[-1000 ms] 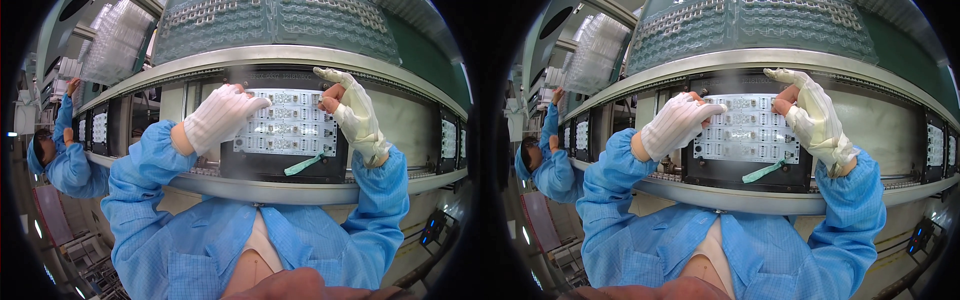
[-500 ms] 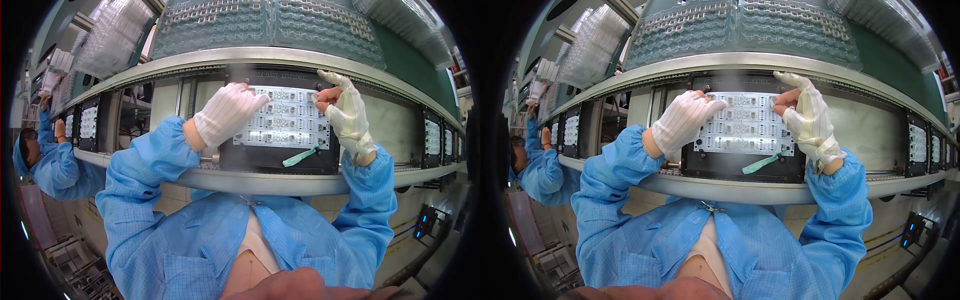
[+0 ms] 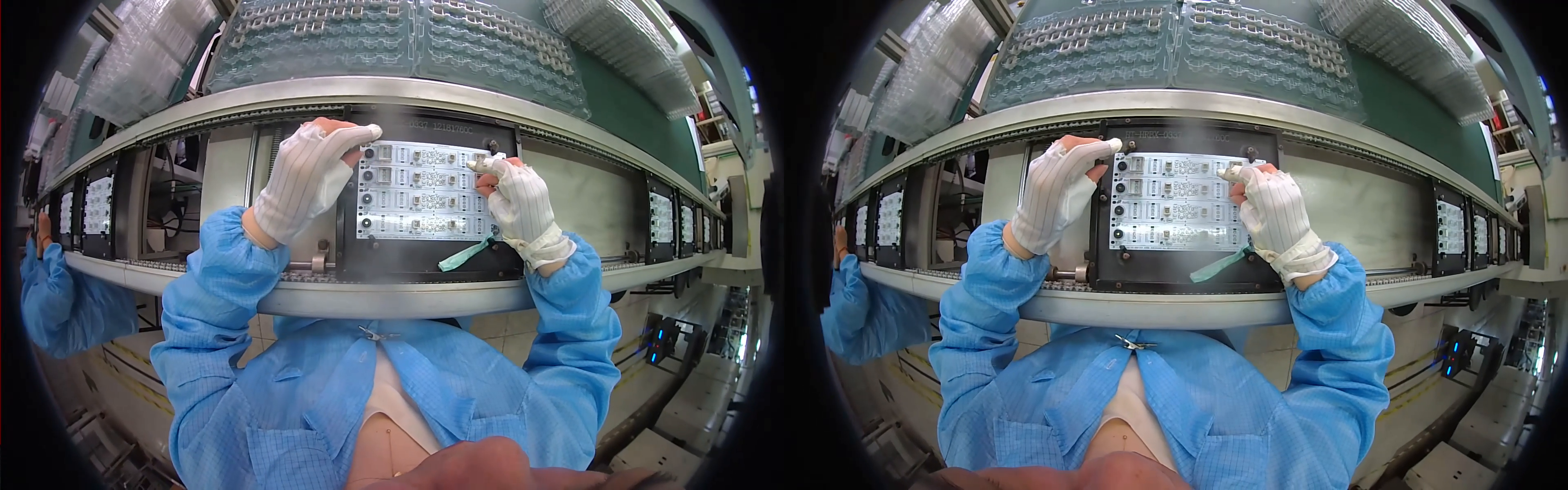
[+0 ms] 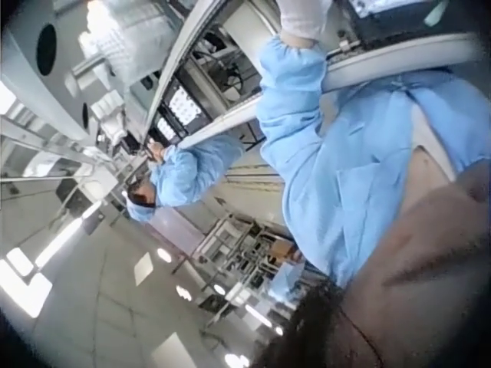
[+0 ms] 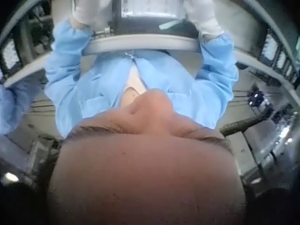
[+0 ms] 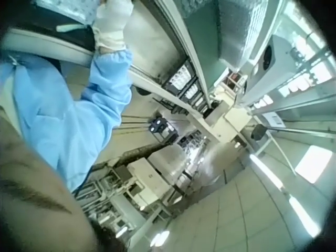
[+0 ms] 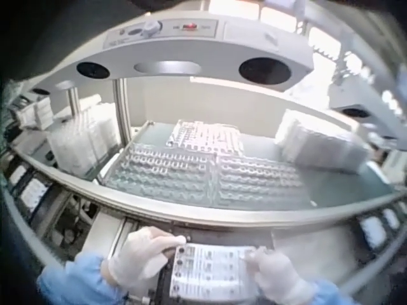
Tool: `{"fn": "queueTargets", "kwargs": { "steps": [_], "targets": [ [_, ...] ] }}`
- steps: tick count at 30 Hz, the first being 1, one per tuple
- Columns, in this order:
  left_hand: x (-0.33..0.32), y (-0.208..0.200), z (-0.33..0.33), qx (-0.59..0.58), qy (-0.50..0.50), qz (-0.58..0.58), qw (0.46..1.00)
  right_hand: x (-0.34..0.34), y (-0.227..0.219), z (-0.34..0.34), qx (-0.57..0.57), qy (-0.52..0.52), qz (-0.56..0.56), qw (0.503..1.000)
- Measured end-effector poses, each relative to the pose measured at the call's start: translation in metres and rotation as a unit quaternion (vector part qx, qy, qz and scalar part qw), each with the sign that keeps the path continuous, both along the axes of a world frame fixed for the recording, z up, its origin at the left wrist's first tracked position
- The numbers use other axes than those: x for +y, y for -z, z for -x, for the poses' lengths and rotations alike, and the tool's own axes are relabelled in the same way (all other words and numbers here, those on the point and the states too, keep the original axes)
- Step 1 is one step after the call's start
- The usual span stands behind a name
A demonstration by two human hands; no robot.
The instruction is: Place small electronic components onto a larger panel on a production line conveyor belt.
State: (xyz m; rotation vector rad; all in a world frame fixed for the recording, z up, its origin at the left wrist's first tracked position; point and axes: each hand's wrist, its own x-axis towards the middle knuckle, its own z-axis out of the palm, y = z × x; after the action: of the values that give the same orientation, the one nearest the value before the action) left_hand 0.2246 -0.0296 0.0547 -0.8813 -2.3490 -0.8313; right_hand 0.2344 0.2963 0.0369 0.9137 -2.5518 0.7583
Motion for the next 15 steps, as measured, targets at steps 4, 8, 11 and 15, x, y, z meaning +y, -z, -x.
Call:
{"fn": "queueTargets", "kwargs": {
  "steps": [4, 8, 11, 15],
  "targets": [
    [0.0, 0.001, 0.0, -0.019, 0.01, 0.002, 1.0, 0.012, -0.005, -0.001, -0.037, -0.001, -0.025, 0.999],
    [0.0, -0.001, -0.003, -0.032, 0.024, 0.008, 0.999, 0.013, -0.018, -0.004, -0.072, -0.001, -0.026, 0.997],
    [0.0, -0.003, -0.005, -0.034, 0.033, 0.017, 0.999, 0.014, -0.02, -0.005, -0.057, -0.018, -0.067, 0.996],
    [-0.001, -0.002, -0.01, -0.042, 0.049, 0.005, 0.998, 0.016, -0.022, -0.003, -0.13, 0.006, -0.018, 0.991]
  ]
}}
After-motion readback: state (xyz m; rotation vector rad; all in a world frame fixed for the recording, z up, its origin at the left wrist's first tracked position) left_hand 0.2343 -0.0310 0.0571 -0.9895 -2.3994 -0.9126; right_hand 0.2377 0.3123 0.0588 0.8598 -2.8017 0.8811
